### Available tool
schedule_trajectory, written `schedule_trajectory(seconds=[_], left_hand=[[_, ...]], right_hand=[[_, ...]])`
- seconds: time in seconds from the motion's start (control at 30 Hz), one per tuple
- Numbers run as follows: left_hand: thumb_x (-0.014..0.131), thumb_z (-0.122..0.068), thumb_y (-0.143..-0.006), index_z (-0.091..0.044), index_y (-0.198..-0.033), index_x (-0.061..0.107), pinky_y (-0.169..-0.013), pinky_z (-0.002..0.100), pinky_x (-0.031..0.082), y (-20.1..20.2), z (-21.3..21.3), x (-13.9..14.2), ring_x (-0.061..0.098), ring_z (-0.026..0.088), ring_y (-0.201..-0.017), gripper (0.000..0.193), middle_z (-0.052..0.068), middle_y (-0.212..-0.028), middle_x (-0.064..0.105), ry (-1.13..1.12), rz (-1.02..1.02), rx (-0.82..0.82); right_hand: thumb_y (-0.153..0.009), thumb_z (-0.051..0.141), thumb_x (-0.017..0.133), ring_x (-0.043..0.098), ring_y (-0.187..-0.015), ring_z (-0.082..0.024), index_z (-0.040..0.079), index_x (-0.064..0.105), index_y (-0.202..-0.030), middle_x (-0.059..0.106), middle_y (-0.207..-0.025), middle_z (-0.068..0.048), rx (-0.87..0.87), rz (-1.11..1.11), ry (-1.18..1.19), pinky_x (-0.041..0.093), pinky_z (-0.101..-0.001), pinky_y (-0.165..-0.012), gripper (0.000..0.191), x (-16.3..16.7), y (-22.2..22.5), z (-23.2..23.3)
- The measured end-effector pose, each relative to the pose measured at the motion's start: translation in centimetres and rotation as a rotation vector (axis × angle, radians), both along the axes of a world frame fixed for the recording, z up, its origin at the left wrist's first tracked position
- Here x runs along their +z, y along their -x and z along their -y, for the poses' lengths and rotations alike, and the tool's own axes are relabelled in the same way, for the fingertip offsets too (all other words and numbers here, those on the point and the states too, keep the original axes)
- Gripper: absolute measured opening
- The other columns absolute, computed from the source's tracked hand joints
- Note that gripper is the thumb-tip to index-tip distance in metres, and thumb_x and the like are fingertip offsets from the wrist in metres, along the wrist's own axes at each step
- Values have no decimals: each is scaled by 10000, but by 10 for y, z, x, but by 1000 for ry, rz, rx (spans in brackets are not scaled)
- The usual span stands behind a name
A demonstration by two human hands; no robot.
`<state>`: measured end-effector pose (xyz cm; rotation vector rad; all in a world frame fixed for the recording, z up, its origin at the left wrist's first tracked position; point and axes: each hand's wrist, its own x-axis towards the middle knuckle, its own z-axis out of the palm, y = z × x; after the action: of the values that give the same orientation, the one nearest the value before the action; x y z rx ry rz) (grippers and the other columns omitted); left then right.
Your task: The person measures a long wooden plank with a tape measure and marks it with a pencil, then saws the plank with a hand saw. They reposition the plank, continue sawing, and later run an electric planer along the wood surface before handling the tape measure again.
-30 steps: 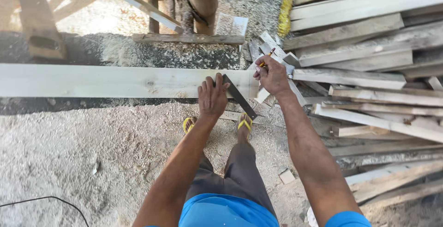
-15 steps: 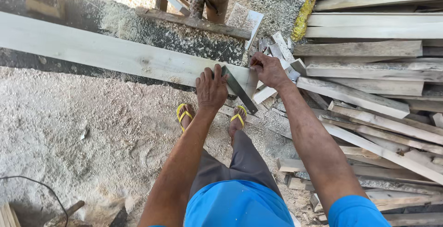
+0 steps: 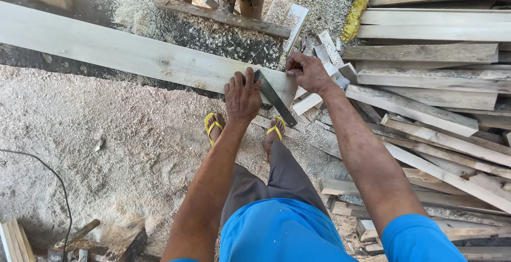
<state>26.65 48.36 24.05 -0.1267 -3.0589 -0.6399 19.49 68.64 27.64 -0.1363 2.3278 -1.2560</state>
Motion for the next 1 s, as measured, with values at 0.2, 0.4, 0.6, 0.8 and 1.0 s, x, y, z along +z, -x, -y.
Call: schedule_trajectory(seconds=[0.2, 0.4, 0.6, 0.8, 1.0], left_hand=[[591, -397, -1025, -106, -1373, 457, -747, 480, 392, -19, -3, 4, 546, 304, -891, 473, 130, -1015, 503, 11, -19, 0], [593, -372, -1026, -102, -1353, 458, -751, 483, 391, -35, -19, 17, 546, 308, -893, 445, 129, -1007, 504, -10, -11, 3], [590, -373, -1020, -112, -1323, 466, -762, 493, 392, -60, -36, 38, 549, 321, -901, 419, 133, -1010, 508, 4, -24, 54], [587, -376, -1020, -101, -1325, 470, -781, 493, 399, -93, -7, 57, 553, 321, -916, 427, 142, -1028, 519, 19, -52, 143], [599, -382, -1012, -97, -1333, 492, -779, 475, 404, -147, 72, 91, 555, 319, -931, 442, 139, -1039, 527, -21, -82, 201]], right_hand=[[-882, -20, 720, 697, -889, -150, 57, 660, -985, 745, -927, -48, 2, -4, 4, 571, -320, -804, 142, 3, -18, -5], [-874, -89, 628, 712, -885, -151, 56, 640, -976, 739, -913, -49, 2, -42, 26, 587, -320, -810, 178, 16, -32, -7], [-844, -75, 675, 692, -862, -180, 44, 632, -956, 730, -891, -64, 35, -106, 64, 563, -347, -780, 169, 38, -50, -6], [-844, -84, 640, 688, -820, -195, 53, 654, -971, 718, -868, -89, 109, -175, 23, 555, -352, -773, 187, 59, -72, 19], [-851, -50, 662, 693, -824, -157, 65, 651, -967, 730, -873, -59, 123, -149, 47, 565, -318, -774, 164, 94, -109, 90]])
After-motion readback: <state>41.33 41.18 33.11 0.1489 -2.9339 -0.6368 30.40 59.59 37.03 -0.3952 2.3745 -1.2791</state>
